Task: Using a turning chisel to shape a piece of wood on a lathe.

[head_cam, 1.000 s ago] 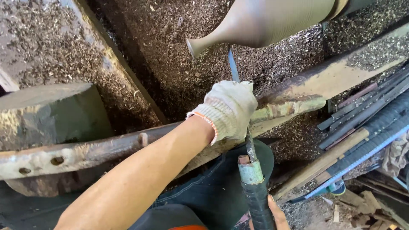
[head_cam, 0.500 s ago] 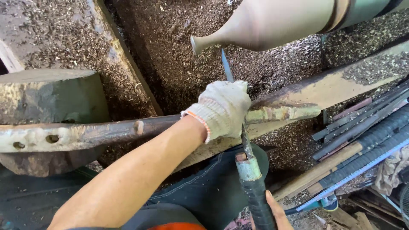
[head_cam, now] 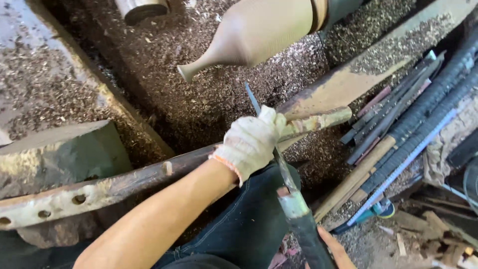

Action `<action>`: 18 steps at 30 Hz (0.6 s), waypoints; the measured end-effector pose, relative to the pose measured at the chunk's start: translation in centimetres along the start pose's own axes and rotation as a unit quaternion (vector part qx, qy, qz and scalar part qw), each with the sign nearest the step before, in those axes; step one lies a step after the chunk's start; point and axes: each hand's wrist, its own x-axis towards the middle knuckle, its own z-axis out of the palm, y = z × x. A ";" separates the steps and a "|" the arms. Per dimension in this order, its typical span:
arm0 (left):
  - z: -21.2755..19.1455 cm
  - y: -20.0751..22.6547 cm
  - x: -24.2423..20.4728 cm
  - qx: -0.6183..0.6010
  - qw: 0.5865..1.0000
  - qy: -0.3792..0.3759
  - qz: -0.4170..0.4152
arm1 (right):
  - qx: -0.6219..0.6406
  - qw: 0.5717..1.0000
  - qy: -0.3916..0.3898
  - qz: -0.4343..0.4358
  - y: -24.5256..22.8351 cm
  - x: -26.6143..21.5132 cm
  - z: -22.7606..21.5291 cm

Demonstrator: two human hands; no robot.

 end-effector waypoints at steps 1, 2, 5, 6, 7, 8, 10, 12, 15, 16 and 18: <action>-0.8 0.2 0.5 -0.008 0.999 -0.024 -0.027 | -0.110 0.984 -0.043 -0.136 -0.6 -1.6 1.2; -1.5 0.3 1.1 -0.009 0.999 -0.026 -0.021 | -0.106 0.984 -0.038 -0.136 -0.8 -1.9 1.5; -2.7 0.0 2.4 0.034 0.973 -0.210 -0.094 | -0.207 0.943 -0.102 -0.240 -0.6 -0.8 0.7; -2.4 -0.3 2.5 0.030 0.976 -0.194 -0.090 | -0.188 0.951 -0.119 -0.213 0.2 0.3 -0.4; -2.1 -0.6 2.5 0.025 0.980 -0.178 -0.089 | -0.170 0.958 -0.138 -0.185 1.0 1.5 -1.8; -2.0 -0.6 2.3 0.024 0.979 -0.179 -0.093 | -0.171 0.958 -0.140 -0.182 0.8 1.6 -1.9; -1.9 -0.7 1.7 -0.015 0.989 -0.114 -0.096 | -0.113 0.974 -0.163 -0.112 0.1 2.0 -2.3; -2.2 -0.5 1.8 -0.021 0.988 -0.117 -0.100 | -0.120 0.968 -0.178 -0.127 -0.7 1.4 -1.0; -2.3 -0.3 2.0 -0.026 0.985 -0.120 -0.117 | -0.085 0.973 -0.194 -0.090 1.4 3.7 -3.1; -2.3 -0.3 2.1 -0.023 0.984 -0.125 -0.124 | -0.034 0.980 -0.191 -0.039 2.8 4.9 -4.2; -2.3 -0.3 2.2 -0.015 0.985 -0.130 -0.114 | 0.017 0.990 -0.129 0.051 -0.2 3.5 -0.2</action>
